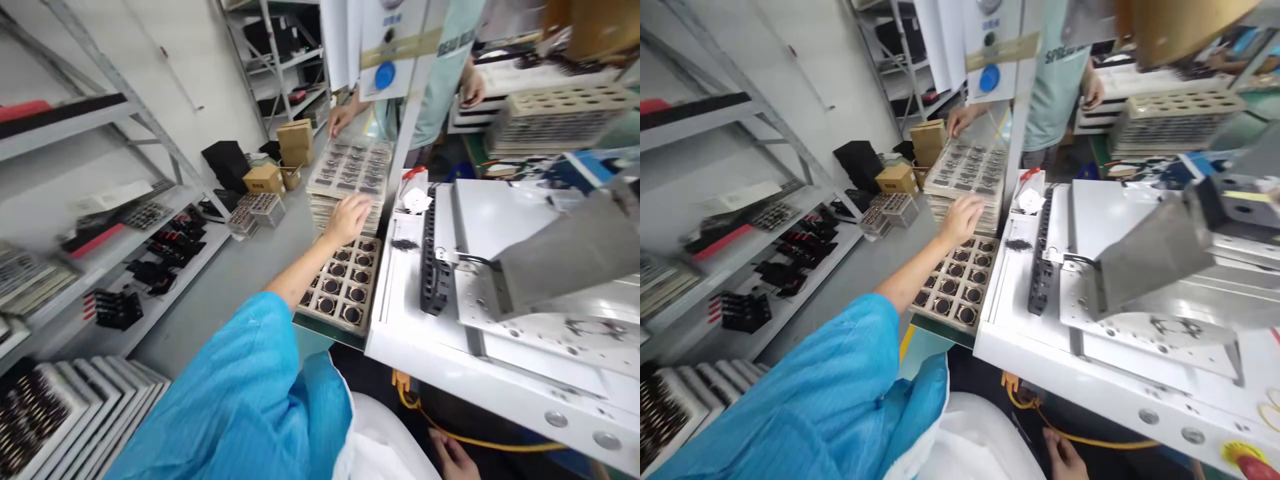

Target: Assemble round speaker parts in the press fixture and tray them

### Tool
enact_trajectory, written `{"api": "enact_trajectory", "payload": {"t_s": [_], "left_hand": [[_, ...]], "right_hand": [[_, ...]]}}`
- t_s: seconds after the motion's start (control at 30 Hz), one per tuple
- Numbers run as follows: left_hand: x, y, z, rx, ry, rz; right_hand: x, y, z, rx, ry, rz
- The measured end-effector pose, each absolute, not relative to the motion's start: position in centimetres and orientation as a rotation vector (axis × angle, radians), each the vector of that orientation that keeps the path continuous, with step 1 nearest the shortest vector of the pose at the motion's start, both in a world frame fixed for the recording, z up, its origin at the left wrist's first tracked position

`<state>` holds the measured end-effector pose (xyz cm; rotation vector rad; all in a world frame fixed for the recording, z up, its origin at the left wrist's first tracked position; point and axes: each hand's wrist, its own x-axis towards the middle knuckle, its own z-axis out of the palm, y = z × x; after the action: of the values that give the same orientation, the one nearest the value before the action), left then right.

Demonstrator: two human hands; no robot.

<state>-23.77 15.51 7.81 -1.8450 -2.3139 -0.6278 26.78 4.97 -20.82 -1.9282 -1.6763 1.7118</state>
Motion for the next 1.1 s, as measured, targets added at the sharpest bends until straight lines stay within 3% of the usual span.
{"api": "enact_trajectory", "payload": {"t_s": [0.23,0.47,0.6,0.7,0.77,0.97,1.1], "left_hand": [[-21.1,12.3,0.4,-2.027,-2.485,-0.493],[-23.1,14.9,1.1,-2.029,-2.566,-0.676],[-22.2,13.3,3.1,-2.036,-2.495,-0.898],[-20.5,11.1,5.3,-2.069,-2.377,-1.087],[-19.1,10.0,6.8,-2.112,-2.271,-1.227],[-14.3,10.7,11.2,-2.264,-1.737,-1.794],[-11.3,11.7,14.1,-2.263,-1.509,-1.813]], "right_hand": [[24.9,4.9,-20.5,-1.752,-1.633,1.695],[24.7,4.7,-20.5,-1.728,-1.636,1.647],[25.6,3.6,-18.1,-1.655,-1.684,1.698],[27.2,4.2,-12.4,-1.517,-1.74,1.81],[28.1,6.3,-6.5,-1.456,-1.816,1.703],[26.2,17.0,15.2,-0.956,-2.091,0.432],[21.4,23.9,24.3,-0.744,-2.199,0.033]]}}
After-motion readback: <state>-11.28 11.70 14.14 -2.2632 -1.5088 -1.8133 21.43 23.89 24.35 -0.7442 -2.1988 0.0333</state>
